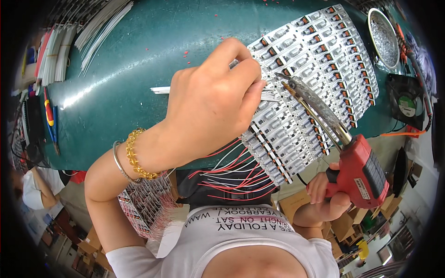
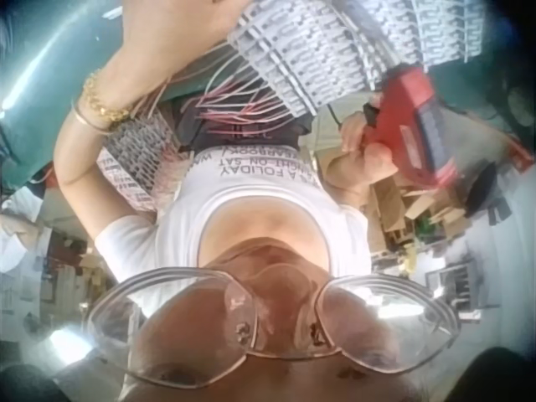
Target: The person uses a soldering iron to attach red and white wires to a grid of electronic components on a workbench. They repeatedly pick up individual wires, position them on the board, and apply the soldering iron to secure the connections.
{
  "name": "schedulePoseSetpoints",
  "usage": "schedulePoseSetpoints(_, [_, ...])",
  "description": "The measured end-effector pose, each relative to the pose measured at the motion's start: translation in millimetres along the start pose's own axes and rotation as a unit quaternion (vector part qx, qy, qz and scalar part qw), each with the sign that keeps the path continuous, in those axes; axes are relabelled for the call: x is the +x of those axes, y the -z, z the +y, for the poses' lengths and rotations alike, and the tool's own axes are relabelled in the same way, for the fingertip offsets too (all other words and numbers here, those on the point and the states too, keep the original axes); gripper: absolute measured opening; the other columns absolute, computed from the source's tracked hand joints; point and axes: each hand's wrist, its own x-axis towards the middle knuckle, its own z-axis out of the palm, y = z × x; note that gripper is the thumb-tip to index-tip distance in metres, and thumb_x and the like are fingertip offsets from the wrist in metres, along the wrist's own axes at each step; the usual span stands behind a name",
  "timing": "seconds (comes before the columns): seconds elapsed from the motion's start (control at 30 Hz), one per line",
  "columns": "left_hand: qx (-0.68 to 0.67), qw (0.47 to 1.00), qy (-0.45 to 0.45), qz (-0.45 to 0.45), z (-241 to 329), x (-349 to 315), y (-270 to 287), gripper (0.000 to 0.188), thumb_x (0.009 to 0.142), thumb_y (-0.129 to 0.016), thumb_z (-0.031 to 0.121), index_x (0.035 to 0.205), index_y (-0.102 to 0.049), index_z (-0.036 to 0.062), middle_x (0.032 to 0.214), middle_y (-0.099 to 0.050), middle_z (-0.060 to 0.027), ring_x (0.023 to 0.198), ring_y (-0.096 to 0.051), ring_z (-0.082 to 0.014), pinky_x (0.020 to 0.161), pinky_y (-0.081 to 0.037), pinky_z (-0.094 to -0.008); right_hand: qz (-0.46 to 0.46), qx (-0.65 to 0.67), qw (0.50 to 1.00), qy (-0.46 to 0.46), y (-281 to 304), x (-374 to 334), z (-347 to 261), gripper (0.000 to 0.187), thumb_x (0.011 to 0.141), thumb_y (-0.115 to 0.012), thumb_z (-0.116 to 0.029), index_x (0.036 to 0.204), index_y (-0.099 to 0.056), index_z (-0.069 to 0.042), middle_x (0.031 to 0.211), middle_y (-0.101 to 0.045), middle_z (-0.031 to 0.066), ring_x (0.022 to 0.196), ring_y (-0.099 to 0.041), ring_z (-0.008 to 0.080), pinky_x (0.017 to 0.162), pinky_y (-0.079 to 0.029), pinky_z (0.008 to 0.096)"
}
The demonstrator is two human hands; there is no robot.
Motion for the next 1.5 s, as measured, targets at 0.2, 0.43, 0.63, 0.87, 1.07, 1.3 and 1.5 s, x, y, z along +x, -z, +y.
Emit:
schedulePoseSetpoints(0.2, [0.031, 0.999, -0.014, 0.023, 0.6, -1.8, -4.9, 0.011, 0.067, -0.067, 0.001, 0.071, -0.057, 0.0043, 0.080, -0.055, -0.0043, 0.060, -0.055, -0.0171, 0.049, -0.043, -0.0273, 0.046, -0.011, 0.998, -0.030, -3.3, -5.2, 0.3, 0.063, 0.080, -0.058, -0.049, 0.103, -0.042, 0.008, 0.045, -0.043, 0.0020, 0.034, -0.040, 0.0108, 0.038, -0.035, 0.0231])
schedulePoseSetpoints(0.43, [0.044, 0.998, -0.034, 0.029, -0.7, -1.9, -6.4, 0.013, 0.065, -0.067, 0.001, 0.069, -0.056, 0.0053, 0.079, -0.055, -0.0035, 0.054, -0.052, -0.0153, 0.043, -0.040, -0.0268, 0.009, -0.008, 1.000, 0.004, -2.6, -3.6, -2.0, 0.069, 0.080, -0.057, -0.051, 0.109, -0.041, 0.010, 0.044, -0.043, 0.0010, 0.034, -0.040, 0.0100, 0.037, -0.034, 0.0227])
schedulePoseSetpoints(0.63, [0.053, 0.998, -0.034, 0.029, -0.1, -2.2, -7.0, 0.012, 0.066, -0.067, 0.001, 0.069, -0.056, 0.0048, 0.079, -0.055, -0.0041, 0.054, -0.053, -0.0161, 0.043, -0.040, -0.0273, -0.009, -0.002, 1.000, 0.005, 1.0, -2.0, -0.7, 0.076, 0.081, -0.055, -0.053, 0.115, -0.038, 0.012, 0.043, -0.042, -0.0005, 0.033, -0.039, 0.0094, 0.037, -0.034, 0.0226])
schedulePoseSetpoints(0.87, [-0.013, 0.999, 0.002, 0.046, 6.0, 5.2, 0.5, 0.011, 0.068, -0.066, 0.001, 0.074, -0.058, 0.0024, 0.080, -0.056, -0.0088, 0.066, -0.056, -0.0214, 0.057, -0.045, -0.0279, -0.002, 0.015, 1.000, 0.016, 4.0, -2.8, 1.0, 0.075, 0.082, -0.054, -0.052, 0.116, -0.037, 0.013, 0.043, -0.042, -0.0008, 0.034, -0.039, 0.0092, 0.037, -0.035, 0.0223])
schedulePoseSetpoints(1.07, [-0.018, 1.000, 0.006, -0.015, 3.3, 4.8, 5.3, 0.009, 0.070, -0.065, -0.002, 0.076, -0.058, -0.0008, 0.081, -0.058, -0.0099, 0.069, -0.057, -0.0211, 0.060, -0.045, -0.0273, -0.010, 0.037, 0.999, 0.025, 13.7, -5.9, 4.2, 0.074, 0.083, -0.053, -0.051, 0.118, -0.036, 0.012, 0.044, -0.041, -0.0010, 0.033, -0.039, 0.0092, 0.037, -0.035, 0.0220])
schedulePoseSetpoints(1.3, [-0.017, 1.000, -0.006, -0.006, 7.8, -1.9, -1.2, 0.008, 0.069, -0.067, -0.001, 0.075, -0.061, 0.0002, 0.083, -0.058, -0.0080, 0.062, -0.056, -0.0158, 0.053, -0.043, -0.0240, 0.025, 0.031, 0.999, 0.008, 14.7, -13.1, 8.2, 0.080, 0.081, -0.053, -0.055, 0.121, -0.035, 0.012, 0.043, -0.041, -0.0008, 0.033, -0.038, 0.0092, 0.038, -0.035, 0.0227])
schedulePoseSetpoints(1.5, [-0.004, 1.000, -0.023, -0.012, 14.0, -5.6, -4.5, 0.007, 0.069, -0.067, -0.001, 0.076, -0.064, 0.0011, 0.085, -0.059, -0.0073, 0.056, -0.055, -0.0130, 0.048, -0.042, -0.0240, 0.012, 0.030, 0.999, 0.013, 14.5, -13.9, 11.0, 0.083, 0.081, -0.052, -0.057, 0.124, -0.032, 0.012, 0.043, -0.040, -0.0009, 0.034, -0.038, 0.0093, 0.038, -0.036, 0.0232])
